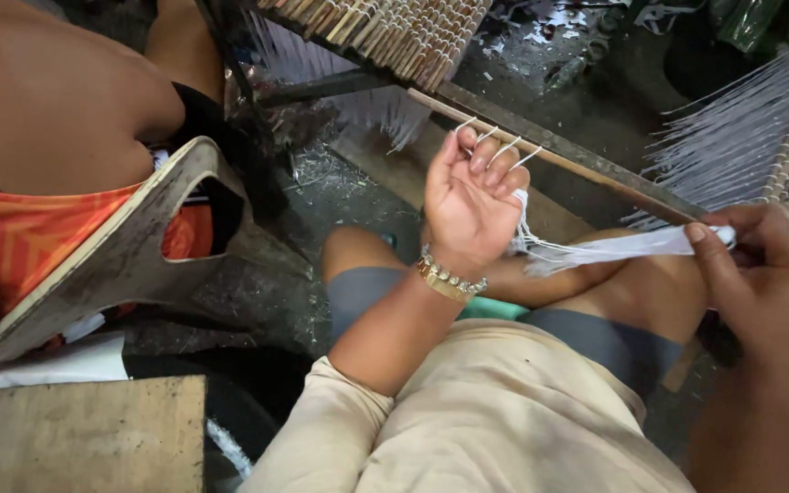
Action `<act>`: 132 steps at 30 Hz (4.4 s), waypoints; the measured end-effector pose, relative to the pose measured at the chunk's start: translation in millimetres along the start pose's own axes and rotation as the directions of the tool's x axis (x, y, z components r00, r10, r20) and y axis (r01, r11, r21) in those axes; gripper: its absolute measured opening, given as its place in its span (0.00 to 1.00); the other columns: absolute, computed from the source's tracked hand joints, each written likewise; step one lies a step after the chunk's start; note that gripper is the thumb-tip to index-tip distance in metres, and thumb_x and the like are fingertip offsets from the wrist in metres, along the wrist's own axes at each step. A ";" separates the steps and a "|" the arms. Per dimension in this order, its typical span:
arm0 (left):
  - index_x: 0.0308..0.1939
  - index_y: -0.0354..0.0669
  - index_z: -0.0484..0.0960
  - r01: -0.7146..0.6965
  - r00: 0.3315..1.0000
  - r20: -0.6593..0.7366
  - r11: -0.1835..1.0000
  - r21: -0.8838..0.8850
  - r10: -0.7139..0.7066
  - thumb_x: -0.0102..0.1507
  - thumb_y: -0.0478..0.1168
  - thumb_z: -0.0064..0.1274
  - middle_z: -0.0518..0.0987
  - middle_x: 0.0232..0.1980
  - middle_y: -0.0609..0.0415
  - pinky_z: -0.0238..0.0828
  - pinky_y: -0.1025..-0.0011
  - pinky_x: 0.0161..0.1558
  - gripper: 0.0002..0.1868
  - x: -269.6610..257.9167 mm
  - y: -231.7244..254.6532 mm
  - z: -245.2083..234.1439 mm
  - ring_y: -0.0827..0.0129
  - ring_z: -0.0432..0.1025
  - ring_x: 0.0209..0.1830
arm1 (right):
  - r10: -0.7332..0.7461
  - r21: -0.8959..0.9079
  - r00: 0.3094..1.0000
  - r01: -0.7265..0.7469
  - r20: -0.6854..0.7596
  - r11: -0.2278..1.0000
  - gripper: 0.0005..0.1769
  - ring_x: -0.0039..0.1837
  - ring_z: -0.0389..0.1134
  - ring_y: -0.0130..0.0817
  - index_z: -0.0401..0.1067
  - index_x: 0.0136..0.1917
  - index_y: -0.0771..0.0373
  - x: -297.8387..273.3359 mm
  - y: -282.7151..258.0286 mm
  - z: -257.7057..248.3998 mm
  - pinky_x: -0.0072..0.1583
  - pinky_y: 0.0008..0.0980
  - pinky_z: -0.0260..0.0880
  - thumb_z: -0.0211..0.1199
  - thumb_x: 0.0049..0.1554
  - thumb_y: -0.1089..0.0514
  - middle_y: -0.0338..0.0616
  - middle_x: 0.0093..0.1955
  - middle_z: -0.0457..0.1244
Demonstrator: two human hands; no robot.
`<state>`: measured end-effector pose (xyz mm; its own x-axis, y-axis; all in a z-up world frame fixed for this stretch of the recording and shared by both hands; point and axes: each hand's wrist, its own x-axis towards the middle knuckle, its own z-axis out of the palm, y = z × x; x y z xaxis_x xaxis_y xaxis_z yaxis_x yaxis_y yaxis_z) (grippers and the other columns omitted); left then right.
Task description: Organize candle wicks by sliding individual loops onto a wooden rod
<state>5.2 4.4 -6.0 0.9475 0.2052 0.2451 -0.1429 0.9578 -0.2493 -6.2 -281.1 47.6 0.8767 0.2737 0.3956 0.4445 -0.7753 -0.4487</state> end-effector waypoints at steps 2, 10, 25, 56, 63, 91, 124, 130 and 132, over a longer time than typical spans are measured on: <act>0.41 0.51 0.78 0.046 0.999 0.025 0.997 0.060 -0.048 0.72 0.47 0.45 0.66 0.31 0.64 0.58 0.78 0.32 0.10 5.0 6.1 -9.6 0.76 0.59 0.28 | -0.004 0.044 1.000 0.003 0.026 0.999 0.06 0.55 0.62 0.40 0.77 0.58 0.66 2.5 4.2 -3.5 0.57 0.38 0.60 0.70 0.76 0.60 0.48 0.51 0.63; 0.23 0.55 0.70 0.197 0.962 -0.232 0.955 0.223 -0.145 0.72 0.56 0.42 0.65 0.22 0.65 0.60 0.74 0.28 0.24 -23.3 94.9 -188.4 0.76 0.60 0.22 | -0.078 -0.067 0.987 0.069 -0.140 0.995 0.11 0.48 0.62 0.39 0.72 0.60 0.65 34.4 -7.9 -42.0 0.50 0.37 0.58 0.73 0.83 0.60 0.47 0.47 0.61; 0.38 0.46 0.77 0.344 0.871 -0.481 0.570 0.746 0.104 0.65 0.37 0.54 0.71 0.31 0.62 0.65 0.80 0.31 0.02 -35.5 29.1 -105.3 0.78 0.65 0.28 | -0.186 -0.356 0.976 0.136 -0.110 0.924 0.14 0.43 0.69 0.43 0.74 0.49 0.49 49.8 -49.1 -7.8 0.41 0.44 0.62 0.64 0.69 0.40 0.34 0.45 0.65; 0.64 0.15 0.72 -0.206 0.793 0.607 -0.921 0.331 0.041 0.88 0.23 0.54 0.75 0.59 0.27 0.78 0.52 0.56 0.08 -24.3 245.0 -82.9 0.40 0.75 0.59 | 0.013 0.075 0.962 -0.035 0.274 0.997 0.11 0.40 0.71 0.30 0.79 0.49 0.53 -47.4 0.2 -71.1 0.44 0.29 0.63 0.64 0.61 0.46 0.31 0.43 0.70; 0.57 0.40 0.65 -0.310 0.930 0.365 -0.430 0.848 0.049 0.73 0.23 0.45 0.70 0.56 0.43 0.65 0.59 0.68 0.13 -49.9 29.1 -5.9 0.52 0.68 0.59 | 0.673 -0.334 0.675 -0.586 0.303 0.738 0.23 0.33 0.68 0.33 0.79 0.29 0.59 7.8 -72.5 1.7 0.37 0.42 0.63 0.67 0.26 0.39 0.50 0.24 0.57; 0.56 0.33 0.80 -0.240 0.969 0.190 -0.425 0.873 -0.157 0.73 0.38 0.46 0.81 0.57 0.46 0.71 0.64 0.57 0.14 -61.7 42.9 -1.0 0.57 0.76 0.54 | -0.203 -0.111 0.943 0.239 0.264 0.965 0.18 0.50 0.73 0.42 0.72 0.58 0.44 5.9 -87.6 7.5 0.45 0.54 0.63 0.47 0.65 0.39 0.37 0.48 0.67; 0.47 0.43 0.82 -0.282 0.954 0.247 -0.236 0.930 -0.169 0.71 0.41 0.49 0.84 0.45 0.53 0.74 0.69 0.48 0.09 -43.0 -41.0 -2.3 0.67 0.77 0.42 | -0.022 0.115 0.990 0.006 0.142 0.993 0.10 0.40 0.62 0.30 0.75 0.54 0.59 9.6 -67.0 -6.7 0.44 0.31 0.58 0.62 0.66 0.51 0.37 0.45 0.66; 0.52 0.40 0.83 -0.603 0.790 0.422 -0.443 0.663 -0.445 0.72 0.38 0.44 0.82 0.50 0.45 0.68 0.57 0.59 0.12 -37.7 -29.7 -16.6 0.53 0.75 0.53 | -0.056 0.099 0.994 0.047 0.095 0.994 0.08 0.45 0.65 0.31 0.75 0.50 0.59 9.3 -67.3 0.9 0.47 0.31 0.60 0.65 0.65 0.52 0.36 0.46 0.67; 0.54 0.39 0.83 -0.581 0.809 0.412 -0.463 0.669 -0.419 0.73 0.37 0.39 0.82 0.54 0.45 0.69 0.58 0.64 0.15 -38.9 -24.9 -16.4 0.53 0.74 0.56 | -0.018 0.079 0.996 0.011 0.090 0.997 0.06 0.43 0.65 0.29 0.76 0.49 0.57 6.0 -61.8 1.8 0.46 0.29 0.59 0.67 0.64 0.53 0.35 0.45 0.68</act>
<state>-23.4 -30.7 -24.6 0.7085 -0.1522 0.6890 -0.6756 -0.4281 0.6002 -28.1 -230.6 76.3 0.8817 0.3377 0.3296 0.4669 -0.7249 -0.5065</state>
